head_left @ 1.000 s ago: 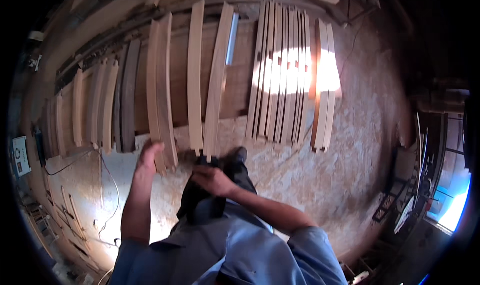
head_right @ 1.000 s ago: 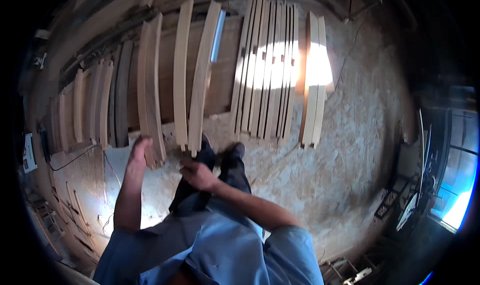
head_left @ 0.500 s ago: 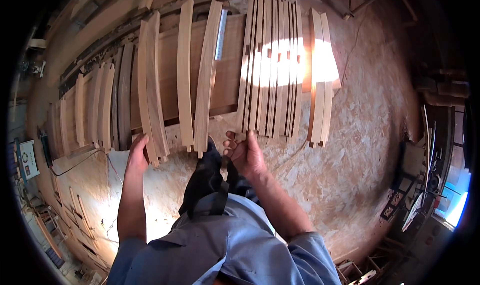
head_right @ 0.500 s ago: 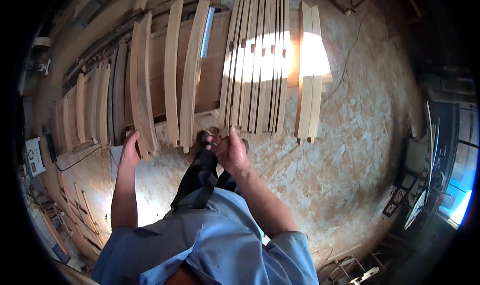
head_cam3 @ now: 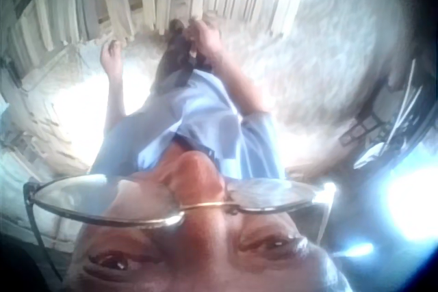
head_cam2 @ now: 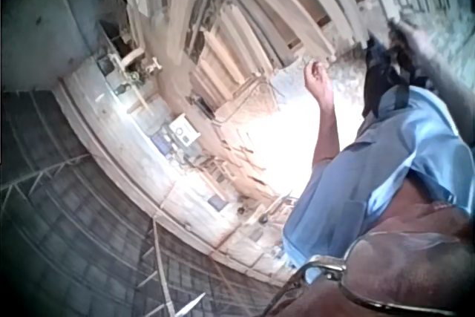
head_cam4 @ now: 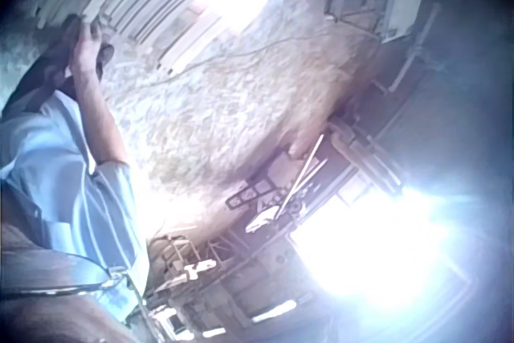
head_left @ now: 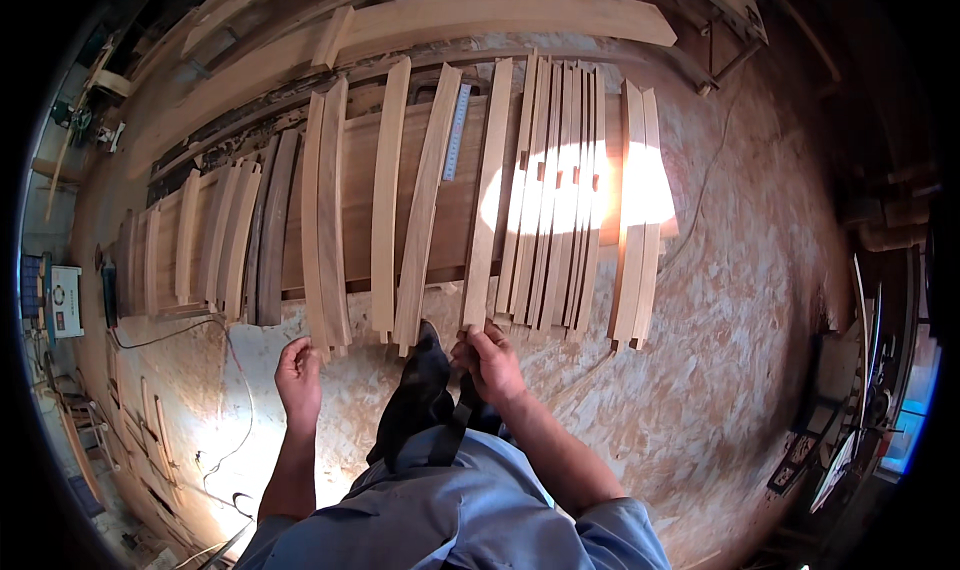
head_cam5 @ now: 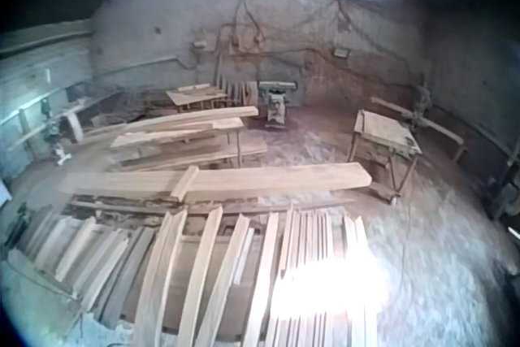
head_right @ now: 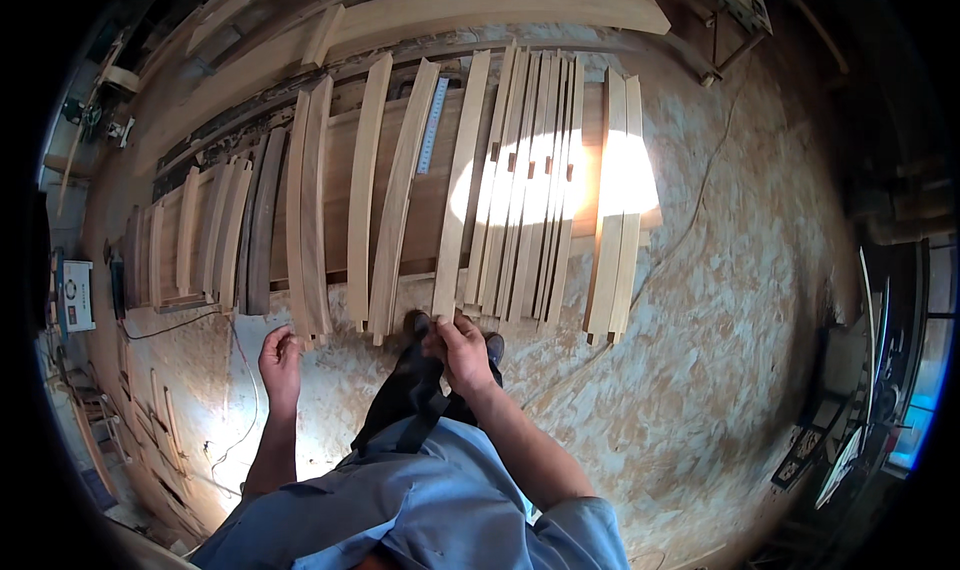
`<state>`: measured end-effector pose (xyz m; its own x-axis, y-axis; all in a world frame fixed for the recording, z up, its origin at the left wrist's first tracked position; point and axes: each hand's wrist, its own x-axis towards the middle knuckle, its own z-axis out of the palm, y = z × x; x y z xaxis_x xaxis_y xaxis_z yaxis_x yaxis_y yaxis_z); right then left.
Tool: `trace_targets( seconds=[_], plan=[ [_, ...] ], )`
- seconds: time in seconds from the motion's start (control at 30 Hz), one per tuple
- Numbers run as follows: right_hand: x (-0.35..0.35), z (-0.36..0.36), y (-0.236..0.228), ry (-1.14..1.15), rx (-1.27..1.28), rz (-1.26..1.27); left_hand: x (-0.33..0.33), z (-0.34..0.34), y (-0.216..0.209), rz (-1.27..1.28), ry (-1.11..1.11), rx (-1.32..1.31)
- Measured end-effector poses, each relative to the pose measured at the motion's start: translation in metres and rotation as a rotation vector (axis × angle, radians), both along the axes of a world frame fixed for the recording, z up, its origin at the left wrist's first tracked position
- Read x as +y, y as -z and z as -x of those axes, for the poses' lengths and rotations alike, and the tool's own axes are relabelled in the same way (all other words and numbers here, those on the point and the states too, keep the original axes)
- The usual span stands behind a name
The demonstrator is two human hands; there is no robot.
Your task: The person removes a clamp from a large wooden panel and places it on a workbench. They then walk to a pile of wooden slats and repeatedly pick up individual pieces, inspect them, and place them back into the pile.
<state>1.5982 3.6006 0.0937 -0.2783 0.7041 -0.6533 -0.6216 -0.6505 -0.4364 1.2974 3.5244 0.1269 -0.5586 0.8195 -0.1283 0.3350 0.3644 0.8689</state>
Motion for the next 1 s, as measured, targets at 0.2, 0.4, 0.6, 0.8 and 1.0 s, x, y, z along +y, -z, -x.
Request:
trace_targets(
  seconds=[0.2,0.4,0.6,0.8,1.0],
  plan=[
    [-0.013,-0.006,0.0,-0.128,-0.123,-0.083,0.032,-0.046,-0.042,-0.209,0.226,0.421],
    [-0.004,-0.006,-0.007,-0.084,-0.099,-0.049,0.053,-0.088,-0.046,-0.207,0.505,0.52],
    [-0.001,-0.008,0.003,-0.119,-0.079,-0.11,0.062,-0.105,-0.043,-0.162,0.525,0.554],
    [0.0,-0.016,0.0,-0.069,0.13,-0.065,0.057,-0.105,-0.032,-0.181,0.568,0.589],
    [-0.002,-0.017,0.004,-0.062,0.281,0.03,0.059,-0.118,-0.029,-0.05,0.546,0.744]
  ],
)
